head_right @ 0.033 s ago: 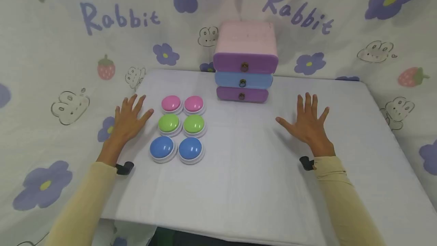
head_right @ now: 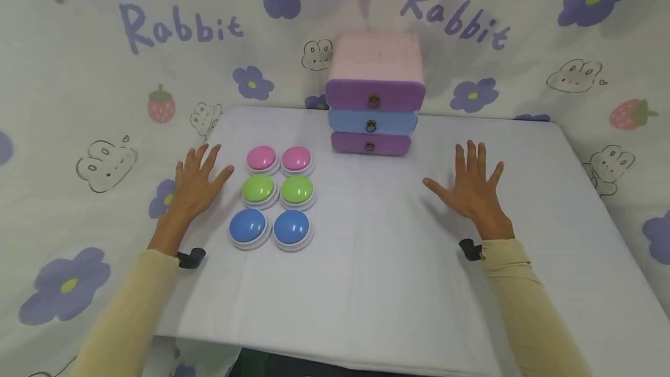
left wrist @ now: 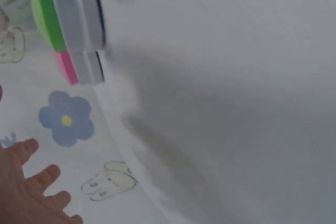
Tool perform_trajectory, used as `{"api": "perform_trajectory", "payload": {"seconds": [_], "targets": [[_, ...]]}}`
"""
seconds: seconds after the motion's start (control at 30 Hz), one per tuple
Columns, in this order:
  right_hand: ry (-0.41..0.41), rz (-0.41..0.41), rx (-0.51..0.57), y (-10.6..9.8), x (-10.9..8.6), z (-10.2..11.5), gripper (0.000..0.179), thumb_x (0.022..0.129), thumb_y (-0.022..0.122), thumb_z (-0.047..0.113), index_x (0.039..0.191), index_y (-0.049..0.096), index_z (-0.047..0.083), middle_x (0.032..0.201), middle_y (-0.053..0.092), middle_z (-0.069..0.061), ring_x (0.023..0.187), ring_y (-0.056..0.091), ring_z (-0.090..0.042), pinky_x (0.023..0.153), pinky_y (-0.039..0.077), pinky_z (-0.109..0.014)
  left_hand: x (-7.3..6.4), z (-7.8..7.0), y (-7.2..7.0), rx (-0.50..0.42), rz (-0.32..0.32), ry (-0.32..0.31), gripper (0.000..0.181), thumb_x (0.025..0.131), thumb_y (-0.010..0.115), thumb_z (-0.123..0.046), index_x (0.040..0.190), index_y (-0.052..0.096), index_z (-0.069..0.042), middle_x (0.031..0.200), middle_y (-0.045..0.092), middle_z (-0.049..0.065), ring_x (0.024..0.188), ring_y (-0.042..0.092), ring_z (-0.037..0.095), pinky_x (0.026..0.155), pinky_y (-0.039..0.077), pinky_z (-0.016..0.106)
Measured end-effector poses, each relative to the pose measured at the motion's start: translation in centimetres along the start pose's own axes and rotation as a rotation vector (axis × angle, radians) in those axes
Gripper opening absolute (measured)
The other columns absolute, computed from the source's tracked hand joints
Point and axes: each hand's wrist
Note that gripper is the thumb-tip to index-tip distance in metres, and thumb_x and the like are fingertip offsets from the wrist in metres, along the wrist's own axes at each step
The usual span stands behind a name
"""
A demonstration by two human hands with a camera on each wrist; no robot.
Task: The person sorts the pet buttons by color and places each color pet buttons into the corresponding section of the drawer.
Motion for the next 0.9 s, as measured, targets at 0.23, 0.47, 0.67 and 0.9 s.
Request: {"api": "perform_trajectory", "payload": {"seconds": [0.23, 0.47, 0.67, 0.9], "targets": [[-0.085, -0.205, 0.208, 0.5, -0.4, 1.5, 0.068, 0.098, 0.063, 0.039, 0.143, 0.043, -0.008, 0.145, 0.039, -0.032, 0.137, 0.031, -0.051, 0.106, 0.023, -0.072, 0.4, -6.7, -0.6, -0.358, -0.231, 0.080, 0.046, 0.100, 0.061, -0.035, 0.138, 0.059, -0.008, 0.130, 0.058, 0.014, 0.123, 0.052, 0.031, 0.104, 0.040, 0.051], [-0.056, -0.479, 0.570, 1.8, 1.3, 3.7, 0.037, 0.096, 0.070, 0.021, 0.129, 0.065, 0.005, 0.119, 0.061, -0.012, 0.111, 0.057, -0.023, 0.093, 0.046, -0.035, 1.4, -16.8, 1.2, -0.781, -0.297, 0.203, 0.027, 0.096, 0.069, -0.019, 0.120, 0.071, -0.006, 0.102, 0.068, 0.006, 0.092, 0.062, 0.017, 0.084, 0.051, 0.034], [-0.035, -0.596, 0.748, 3.7, 4.4, 4.8, 0.036, 0.095, 0.072, 0.020, 0.127, 0.067, 0.006, 0.115, 0.060, -0.013, 0.109, 0.054, -0.020, 0.091, 0.044, -0.029, 3.0, -22.6, 5.7, -0.963, -0.313, 0.213, 0.025, 0.093, 0.072, -0.012, 0.116, 0.071, -0.001, 0.099, 0.068, 0.012, 0.088, 0.063, 0.021, 0.080, 0.052, 0.035], [-0.027, -0.637, 0.717, 5.0, 7.7, 4.6, 0.042, 0.093, 0.074, 0.021, 0.130, 0.066, 0.004, 0.116, 0.059, -0.013, 0.110, 0.054, -0.022, 0.090, 0.041, -0.030, 5.4, -26.4, 8.7, -0.973, -0.391, 0.252, 0.020, 0.090, 0.067, 0.006, 0.109, 0.067, 0.013, 0.093, 0.063, 0.025, 0.082, 0.062, 0.037, 0.076, 0.053, 0.050]]}}
Point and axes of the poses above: each hand's wrist, its own x-axis towards the middle knuckle, its own y-axis out of the palm, z = x × y
